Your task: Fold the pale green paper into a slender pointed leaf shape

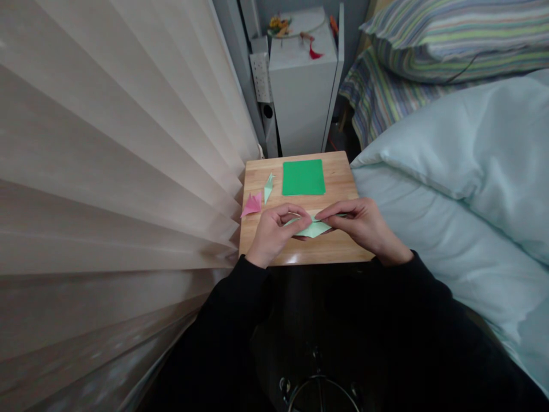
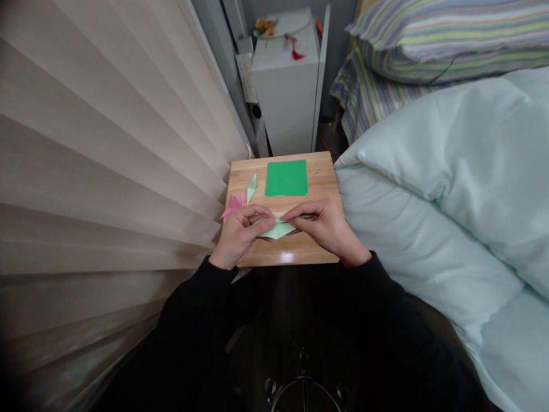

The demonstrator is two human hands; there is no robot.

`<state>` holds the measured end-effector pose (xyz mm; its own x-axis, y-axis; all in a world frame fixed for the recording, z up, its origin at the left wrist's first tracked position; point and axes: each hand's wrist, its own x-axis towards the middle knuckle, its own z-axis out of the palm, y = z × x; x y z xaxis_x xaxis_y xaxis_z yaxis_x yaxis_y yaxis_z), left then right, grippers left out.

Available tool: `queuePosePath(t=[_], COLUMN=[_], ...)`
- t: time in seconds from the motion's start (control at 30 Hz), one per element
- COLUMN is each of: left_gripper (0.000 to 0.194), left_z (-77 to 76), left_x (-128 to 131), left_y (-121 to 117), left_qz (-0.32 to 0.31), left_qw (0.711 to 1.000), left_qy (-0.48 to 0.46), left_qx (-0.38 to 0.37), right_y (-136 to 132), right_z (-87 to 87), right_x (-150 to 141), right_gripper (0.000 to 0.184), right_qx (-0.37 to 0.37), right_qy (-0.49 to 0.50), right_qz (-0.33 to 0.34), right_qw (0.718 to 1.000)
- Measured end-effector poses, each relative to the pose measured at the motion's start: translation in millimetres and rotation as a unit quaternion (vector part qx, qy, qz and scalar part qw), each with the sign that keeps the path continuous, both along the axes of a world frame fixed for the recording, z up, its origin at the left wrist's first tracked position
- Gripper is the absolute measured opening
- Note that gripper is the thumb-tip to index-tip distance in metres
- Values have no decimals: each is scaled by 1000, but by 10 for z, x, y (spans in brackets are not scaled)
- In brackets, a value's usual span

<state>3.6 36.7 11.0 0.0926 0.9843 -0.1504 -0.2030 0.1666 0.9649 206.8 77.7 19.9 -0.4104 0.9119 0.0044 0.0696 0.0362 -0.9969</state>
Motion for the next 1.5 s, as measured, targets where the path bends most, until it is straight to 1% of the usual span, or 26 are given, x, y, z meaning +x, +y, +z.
queuePosePath(t=[0.17,0.3,0.37,0.47,0.53,0.67,0.8,1.03,1.27,1.5], left_gripper=[34,34,33,33,32,30,30,28,19,16], left_z=[-9,-21,-24,-27,-28,-30,-34,-6,27,24], left_x=[2,-16,-19,-17,-14,-14,-23,-37,-41,-35], left_y=[3,7,12,17,17,14,12,21,33,35], left_qz=[-2,-6,-3,-3,0,13,14,20,25,28], left_qw=[1000,999,998,998,998,997,996,995,991,989], left_qy=[19,53,65,63,63,76,88,98,132,138], left_qx=[-5,3,8,2,-2,-2,3,4,23,34], right_y=[12,-5,-9,-5,2,16,28,37,41,41], right_z=[7,34,33,11,-10,-55,-84,-74,-68,-88], right_x=[31,8,-16,-39,-40,-20,-11,-6,2,0], right_gripper=[8,15,19,26,28,28,24,26,29,25], right_qx=[9,-18,-33,-57,-72,-92,-109,-114,-118,-122], right_qy=[-24,2,13,23,19,6,1,-21,-23,-22], right_qz=[8,17,5,-14,-5,11,16,24,40,28], right_qw=[1000,1000,999,998,997,996,994,993,992,992])
